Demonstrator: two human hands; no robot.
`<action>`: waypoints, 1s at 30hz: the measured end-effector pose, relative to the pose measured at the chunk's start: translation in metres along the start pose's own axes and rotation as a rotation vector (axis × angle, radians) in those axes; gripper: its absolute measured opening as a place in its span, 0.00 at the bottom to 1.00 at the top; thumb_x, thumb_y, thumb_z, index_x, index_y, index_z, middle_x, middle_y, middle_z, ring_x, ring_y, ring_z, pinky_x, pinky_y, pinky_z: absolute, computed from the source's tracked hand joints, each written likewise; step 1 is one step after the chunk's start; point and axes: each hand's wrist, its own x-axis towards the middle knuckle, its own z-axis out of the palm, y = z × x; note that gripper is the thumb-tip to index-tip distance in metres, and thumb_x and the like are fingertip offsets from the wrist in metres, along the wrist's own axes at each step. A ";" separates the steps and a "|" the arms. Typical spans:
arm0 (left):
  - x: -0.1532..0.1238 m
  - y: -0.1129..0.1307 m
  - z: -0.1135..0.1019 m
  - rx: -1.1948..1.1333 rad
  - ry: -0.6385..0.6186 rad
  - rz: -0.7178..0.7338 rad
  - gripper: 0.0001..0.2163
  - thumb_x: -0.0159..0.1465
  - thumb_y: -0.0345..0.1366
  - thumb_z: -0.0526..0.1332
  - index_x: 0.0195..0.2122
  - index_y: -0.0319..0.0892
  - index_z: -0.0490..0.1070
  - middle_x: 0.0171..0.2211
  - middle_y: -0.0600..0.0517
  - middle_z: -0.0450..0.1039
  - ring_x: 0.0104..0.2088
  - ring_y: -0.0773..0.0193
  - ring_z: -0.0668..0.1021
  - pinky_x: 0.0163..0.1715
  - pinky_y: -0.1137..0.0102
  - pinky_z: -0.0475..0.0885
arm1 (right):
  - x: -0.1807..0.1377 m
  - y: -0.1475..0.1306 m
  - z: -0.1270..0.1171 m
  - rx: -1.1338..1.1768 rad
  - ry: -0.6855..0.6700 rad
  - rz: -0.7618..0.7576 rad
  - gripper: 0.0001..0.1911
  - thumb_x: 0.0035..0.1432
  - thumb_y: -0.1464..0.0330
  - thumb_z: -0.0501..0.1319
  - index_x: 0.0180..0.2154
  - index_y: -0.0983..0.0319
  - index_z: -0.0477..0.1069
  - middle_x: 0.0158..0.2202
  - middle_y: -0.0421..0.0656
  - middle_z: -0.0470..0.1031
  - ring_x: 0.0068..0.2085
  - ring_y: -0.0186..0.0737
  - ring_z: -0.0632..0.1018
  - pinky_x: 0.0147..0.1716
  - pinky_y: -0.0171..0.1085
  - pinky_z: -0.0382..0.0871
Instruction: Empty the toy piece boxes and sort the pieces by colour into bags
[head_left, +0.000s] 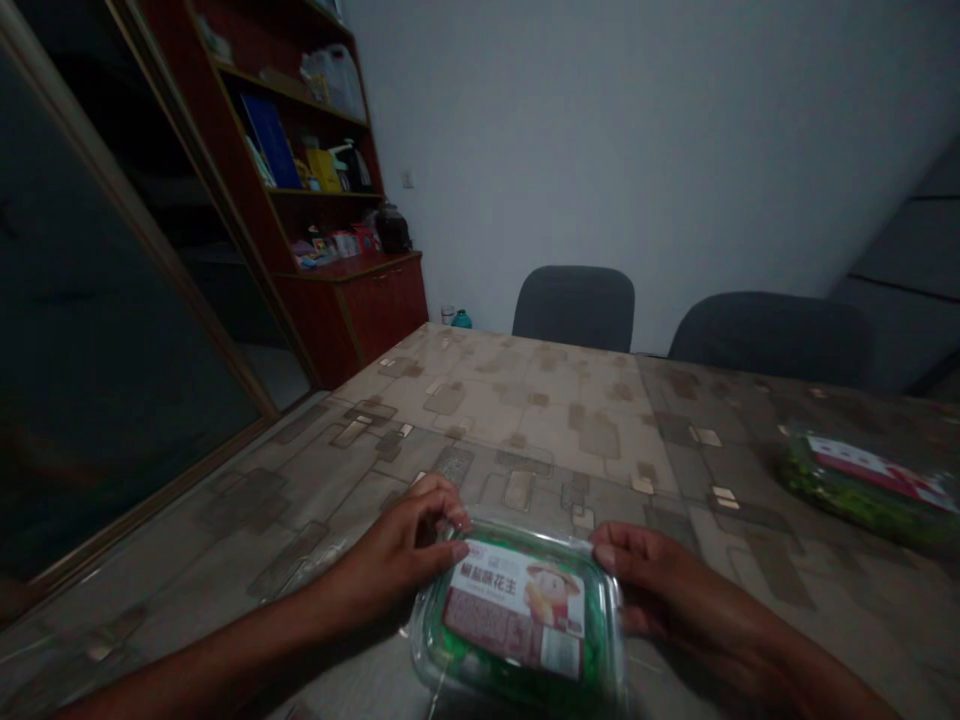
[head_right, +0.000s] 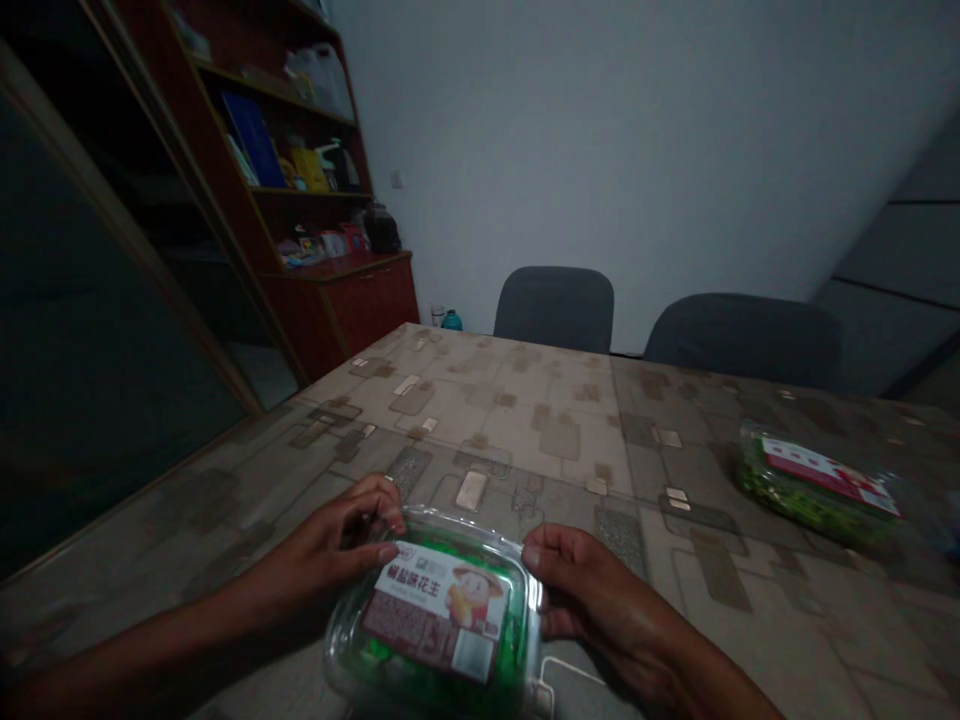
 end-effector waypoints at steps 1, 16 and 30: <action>0.002 0.005 -0.005 0.113 -0.036 0.016 0.09 0.58 0.41 0.65 0.32 0.41 0.69 0.37 0.52 0.64 0.37 0.61 0.70 0.34 0.70 0.65 | 0.002 -0.001 0.001 -0.018 0.002 -0.010 0.20 0.49 0.57 0.74 0.31 0.63 0.68 0.28 0.37 0.68 0.28 0.30 0.70 0.30 0.32 0.69; 0.035 0.071 -0.016 1.001 -0.434 -0.094 0.16 0.55 0.38 0.72 0.41 0.42 0.70 0.40 0.51 0.74 0.40 0.56 0.76 0.36 0.69 0.67 | 0.018 -0.014 -0.001 -0.742 -0.026 -0.270 0.07 0.54 0.64 0.61 0.33 0.61 0.68 0.29 0.37 0.67 0.31 0.36 0.67 0.31 0.36 0.58; 0.044 0.076 0.003 1.085 -0.492 0.003 0.23 0.52 0.41 0.74 0.47 0.43 0.71 0.42 0.48 0.77 0.40 0.52 0.78 0.36 0.66 0.70 | 0.023 -0.028 0.011 -0.795 -0.030 -0.254 0.05 0.49 0.69 0.60 0.31 0.60 0.64 0.28 0.36 0.62 0.31 0.36 0.62 0.30 0.36 0.54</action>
